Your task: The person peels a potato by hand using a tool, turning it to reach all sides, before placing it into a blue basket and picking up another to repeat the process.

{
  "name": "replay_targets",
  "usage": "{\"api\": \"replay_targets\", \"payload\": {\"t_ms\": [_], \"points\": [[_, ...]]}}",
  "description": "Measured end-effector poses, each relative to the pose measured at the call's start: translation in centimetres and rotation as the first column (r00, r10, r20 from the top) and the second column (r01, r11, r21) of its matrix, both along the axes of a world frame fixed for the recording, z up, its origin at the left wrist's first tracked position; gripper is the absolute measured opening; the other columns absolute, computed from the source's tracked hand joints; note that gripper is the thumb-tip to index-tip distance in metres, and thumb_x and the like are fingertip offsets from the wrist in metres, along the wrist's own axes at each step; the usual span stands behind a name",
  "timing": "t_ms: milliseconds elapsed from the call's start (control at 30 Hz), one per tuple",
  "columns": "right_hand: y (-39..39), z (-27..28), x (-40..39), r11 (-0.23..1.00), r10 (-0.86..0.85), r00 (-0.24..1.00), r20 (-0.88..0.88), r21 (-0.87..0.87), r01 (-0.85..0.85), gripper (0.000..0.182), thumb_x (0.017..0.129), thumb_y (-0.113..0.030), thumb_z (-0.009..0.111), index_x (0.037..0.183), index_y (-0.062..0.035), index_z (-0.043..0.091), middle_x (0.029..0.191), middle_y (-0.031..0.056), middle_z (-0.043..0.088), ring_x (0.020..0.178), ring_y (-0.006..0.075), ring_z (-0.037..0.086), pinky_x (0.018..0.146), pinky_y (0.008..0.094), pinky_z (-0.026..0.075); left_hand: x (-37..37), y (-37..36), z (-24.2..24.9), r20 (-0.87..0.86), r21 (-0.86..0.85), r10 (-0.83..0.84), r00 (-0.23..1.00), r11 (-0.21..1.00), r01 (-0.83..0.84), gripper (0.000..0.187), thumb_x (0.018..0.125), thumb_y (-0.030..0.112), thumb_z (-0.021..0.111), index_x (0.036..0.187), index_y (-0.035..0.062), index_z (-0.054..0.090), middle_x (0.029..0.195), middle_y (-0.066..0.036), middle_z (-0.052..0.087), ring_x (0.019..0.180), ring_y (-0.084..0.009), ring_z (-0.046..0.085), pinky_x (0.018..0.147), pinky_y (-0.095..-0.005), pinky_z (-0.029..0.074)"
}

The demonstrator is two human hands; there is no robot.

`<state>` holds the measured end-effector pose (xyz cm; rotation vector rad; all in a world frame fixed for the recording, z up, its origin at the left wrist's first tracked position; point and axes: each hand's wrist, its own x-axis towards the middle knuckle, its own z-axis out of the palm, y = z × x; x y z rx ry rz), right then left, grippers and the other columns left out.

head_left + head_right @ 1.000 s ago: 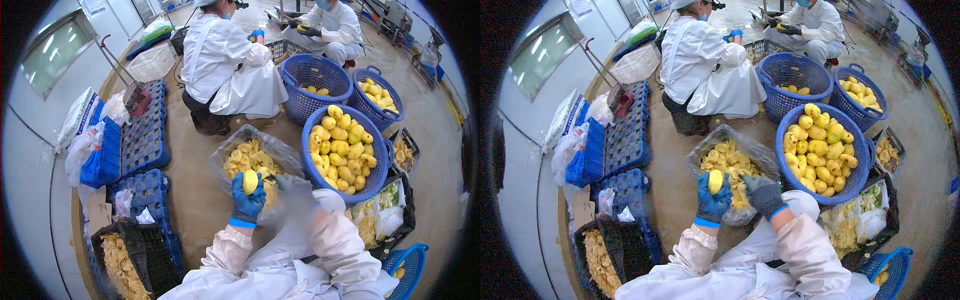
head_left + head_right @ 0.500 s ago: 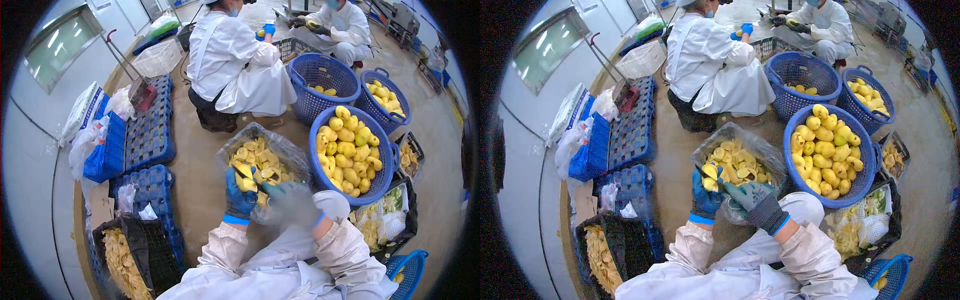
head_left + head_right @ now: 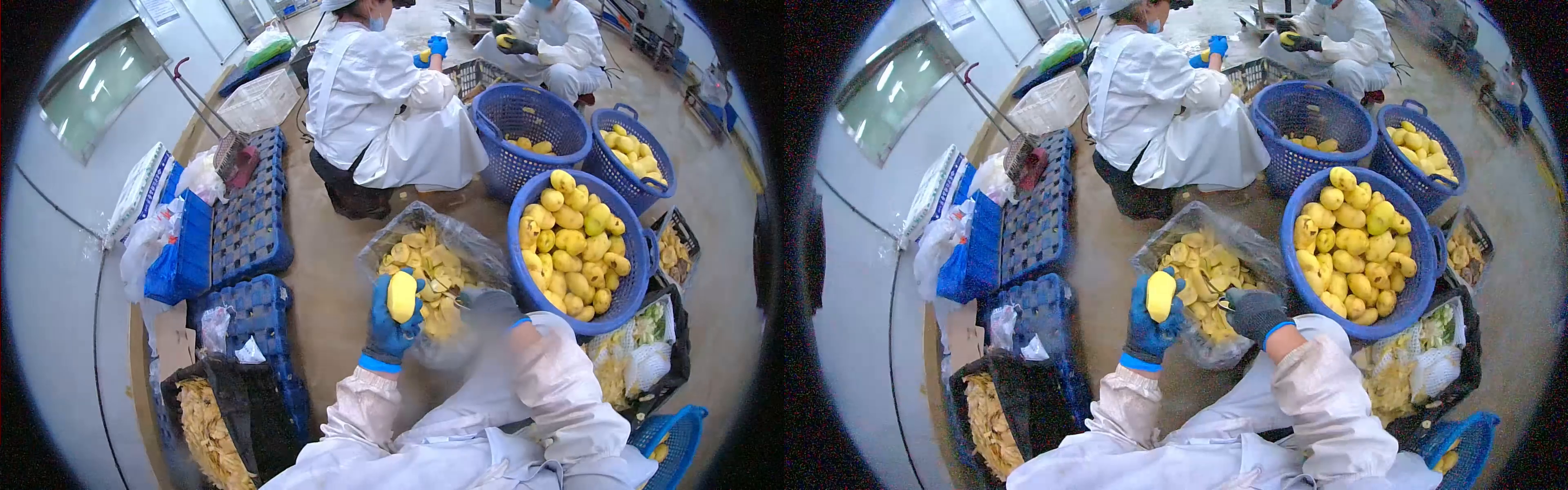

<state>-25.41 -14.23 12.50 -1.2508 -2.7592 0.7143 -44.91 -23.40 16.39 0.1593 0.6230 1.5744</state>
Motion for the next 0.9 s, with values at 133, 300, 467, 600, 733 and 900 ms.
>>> {"api": "replay_targets", "payload": {"t_ms": [133,300,467,600,733,900], "points": [[-0.7,2.0,0.3,0.992,-0.088,0.984,-0.155,-0.102,0.072,0.03,0.082,-0.029,0.058,0.107,-0.0132,0.059,0.1,0.0162,0.066,0.092,0.0326,0.064,0.078,0.0437,0.05,-0.1,-0.1,0.0,-0.507,0.17,0.156,0.848,0.982,-0.079,0.046,0.098,0.041,0.039,0.126,0.0067,0.049,0.106,-0.011,0.063,0.064,-0.0128,0.058,0.05,-0.0216,0.046],[-3.8,6.7,0.7,0.973,0.099,0.923,-0.372,0.231,-0.012,0.04,0.082,-0.024,0.059,0.121,-0.0151,0.056,0.092,0.0126,0.063,0.085,0.0307,0.063,0.071,0.0439,0.048,-1.6,0.6,-2.0,-0.801,0.342,0.294,0.522,0.94,-0.005,0.034,0.097,0.025,0.048,0.122,0.0027,0.05,0.109,-0.013,0.061,0.098,-0.0201,0.06,0.085,-0.0314,0.049],[-5.3,7.4,0.9,0.842,0.293,0.943,-0.157,0.51,-0.177,0.055,0.077,-0.022,0.059,0.131,-0.0182,0.049,0.084,0.0043,0.057,0.078,0.0232,0.057,0.064,0.0405,0.046,-1.5,0.4,-0.5,-0.941,0.33,0.338,0.029,0.932,-0.152,0.029,0.092,0.014,0.054,0.118,0.0018,0.053,0.107,-0.013,0.061,0.1,-0.0239,0.06,0.088,-0.0351,0.048],[-5.4,7.5,0.9,0.832,0.307,0.941,-0.139,0.52,-0.195,0.054,0.077,-0.022,0.058,0.131,-0.0173,0.048,0.083,0.0029,0.056,0.077,0.0225,0.056,0.063,0.0407,0.046,-1.6,0.1,0.0,-0.92,0.356,0.329,-0.213,0.928,-0.107,0.027,0.091,0.013,0.051,0.116,0.0013,0.054,0.11,-0.014,0.061,0.101,-0.0239,0.06,0.088,-0.0351,0.048],[-4.4,6.7,0.2,0.944,0.085,0.982,-0.171,0.329,-0.024,0.046,0.078,-0.021,0.06,0.123,-0.0146,0.053,0.089,0.008,0.062,0.083,0.028,0.061,0.067,0.0426,0.048,-1.2,0.0,0.3,-0.839,0.394,0.339,-0.426,0.918,-0.047,0.029,0.095,0.019,0.045,0.115,0.0016,0.055,0.112,-0.014,0.06,0.101,-0.024,0.06,0.086,-0.0349,0.049],[-3.6,4.6,1.0,0.99,-0.133,0.892,-0.432,-0.026,0.136,0.044,0.077,-0.022,0.065,0.119,-0.0121,0.056,0.093,0.0129,0.066,0.087,0.031,0.064,0.072,0.042,0.05,-0.7,0.1,-0.6,-0.927,0.373,0.373,-0.031,0.913,-0.167,0.034,0.097,0.02,0.044,0.124,0.0007,0.05,0.117,-0.011,0.058,0.103,-0.0213,0.059,0.089,-0.0313,0.048]]}}
